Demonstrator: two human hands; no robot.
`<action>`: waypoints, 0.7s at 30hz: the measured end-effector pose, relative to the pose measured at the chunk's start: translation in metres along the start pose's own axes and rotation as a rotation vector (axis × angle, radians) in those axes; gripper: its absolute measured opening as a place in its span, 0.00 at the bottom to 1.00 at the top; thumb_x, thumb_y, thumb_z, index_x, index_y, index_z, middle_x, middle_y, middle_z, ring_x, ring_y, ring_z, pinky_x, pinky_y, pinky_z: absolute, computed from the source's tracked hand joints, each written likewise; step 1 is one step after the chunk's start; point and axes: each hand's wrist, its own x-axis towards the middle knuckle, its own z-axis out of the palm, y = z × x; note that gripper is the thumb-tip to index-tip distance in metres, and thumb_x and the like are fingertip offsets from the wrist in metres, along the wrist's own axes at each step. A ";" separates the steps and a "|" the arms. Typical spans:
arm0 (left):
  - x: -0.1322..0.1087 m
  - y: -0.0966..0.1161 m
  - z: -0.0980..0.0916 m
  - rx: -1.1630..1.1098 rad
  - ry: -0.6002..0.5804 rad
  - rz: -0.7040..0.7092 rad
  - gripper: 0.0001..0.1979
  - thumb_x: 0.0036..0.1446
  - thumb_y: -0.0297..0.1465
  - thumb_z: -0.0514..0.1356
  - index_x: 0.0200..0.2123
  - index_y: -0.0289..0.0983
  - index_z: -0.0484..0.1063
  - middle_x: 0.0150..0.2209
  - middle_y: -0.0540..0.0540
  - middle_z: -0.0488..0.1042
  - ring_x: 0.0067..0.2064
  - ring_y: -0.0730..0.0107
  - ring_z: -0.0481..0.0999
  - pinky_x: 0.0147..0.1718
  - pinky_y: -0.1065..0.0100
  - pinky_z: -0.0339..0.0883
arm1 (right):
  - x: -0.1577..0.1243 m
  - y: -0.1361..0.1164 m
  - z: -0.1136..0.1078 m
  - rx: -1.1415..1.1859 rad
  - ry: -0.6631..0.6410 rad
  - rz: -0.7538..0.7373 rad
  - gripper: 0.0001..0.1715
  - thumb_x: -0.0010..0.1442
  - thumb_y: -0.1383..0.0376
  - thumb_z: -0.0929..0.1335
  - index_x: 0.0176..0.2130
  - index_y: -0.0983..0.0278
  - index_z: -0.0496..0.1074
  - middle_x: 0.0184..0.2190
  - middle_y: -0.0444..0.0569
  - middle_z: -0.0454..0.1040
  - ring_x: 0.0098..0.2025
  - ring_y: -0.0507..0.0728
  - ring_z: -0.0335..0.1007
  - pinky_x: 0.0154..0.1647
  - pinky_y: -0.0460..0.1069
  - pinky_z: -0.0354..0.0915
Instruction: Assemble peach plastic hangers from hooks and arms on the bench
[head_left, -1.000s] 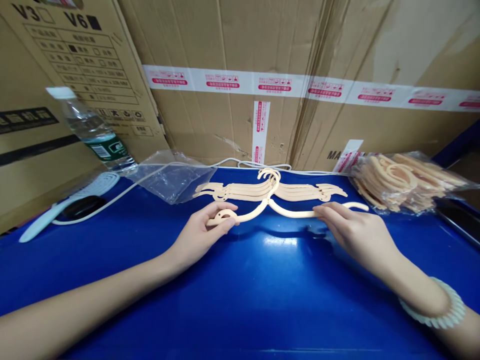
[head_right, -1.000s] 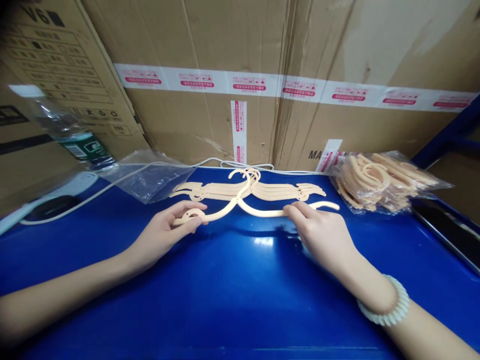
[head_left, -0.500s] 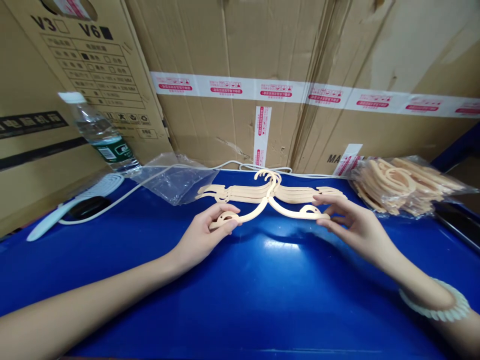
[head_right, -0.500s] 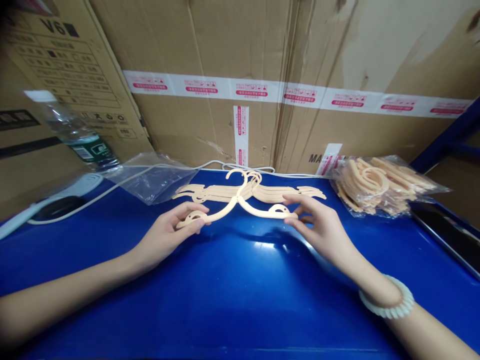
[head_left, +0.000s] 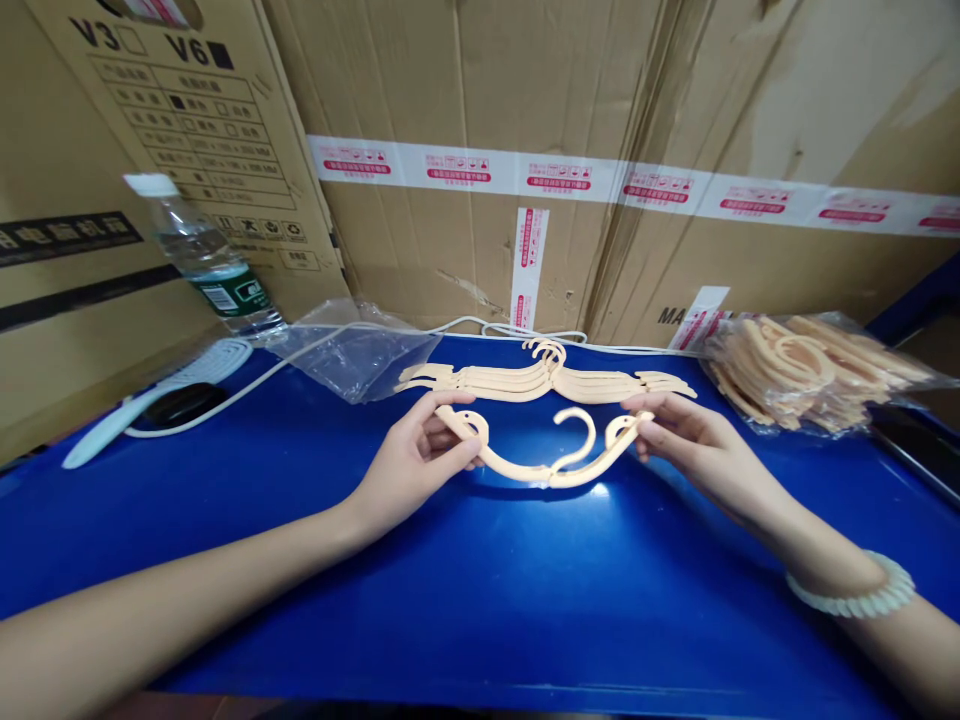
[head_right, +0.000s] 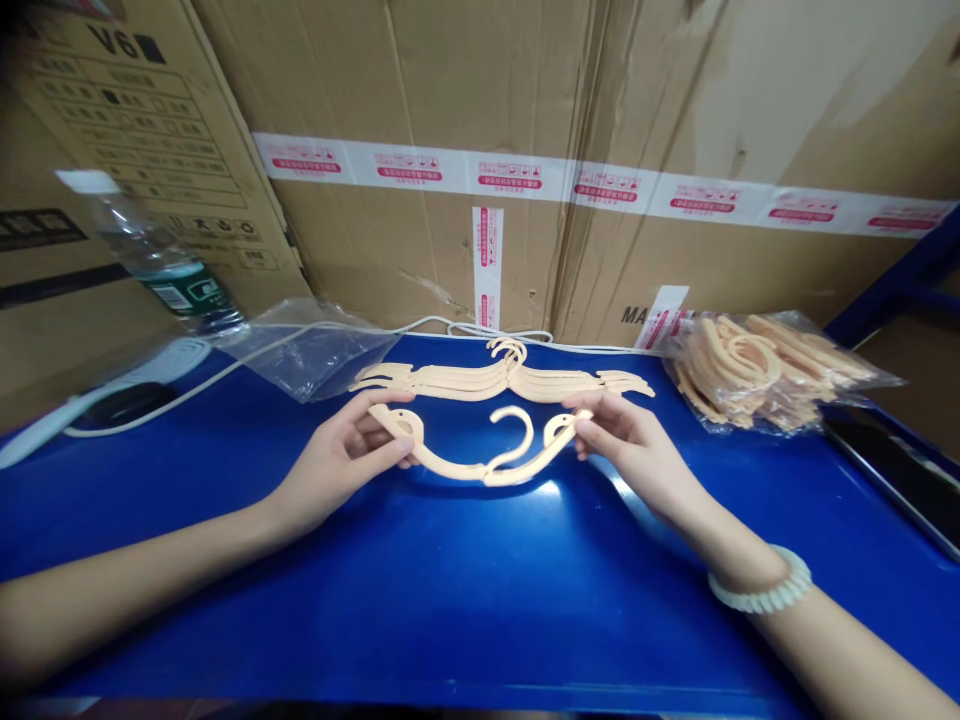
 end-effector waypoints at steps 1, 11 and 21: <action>-0.001 0.000 0.002 -0.002 -0.010 0.009 0.27 0.54 0.34 0.68 0.54 0.36 0.64 0.32 0.50 0.77 0.32 0.69 0.80 0.35 0.68 0.77 | -0.001 0.002 0.006 0.060 0.002 0.025 0.25 0.53 0.53 0.79 0.44 0.61 0.71 0.33 0.45 0.75 0.31 0.54 0.71 0.35 0.50 0.70; -0.016 -0.001 0.013 0.091 -0.067 0.061 0.12 0.60 0.36 0.65 0.36 0.37 0.66 0.37 0.47 0.76 0.35 0.70 0.79 0.32 0.70 0.79 | -0.018 0.001 0.045 0.079 -0.489 -0.006 0.14 0.63 0.58 0.74 0.44 0.63 0.71 0.44 0.52 0.79 0.45 0.56 0.78 0.50 0.53 0.73; -0.018 -0.001 0.017 0.103 -0.008 0.036 0.13 0.60 0.39 0.65 0.34 0.37 0.68 0.39 0.45 0.75 0.40 0.66 0.77 0.34 0.66 0.81 | -0.031 -0.015 0.047 -0.201 -0.687 -0.241 0.22 0.69 0.64 0.68 0.61 0.57 0.70 0.61 0.52 0.72 0.61 0.58 0.69 0.61 0.58 0.67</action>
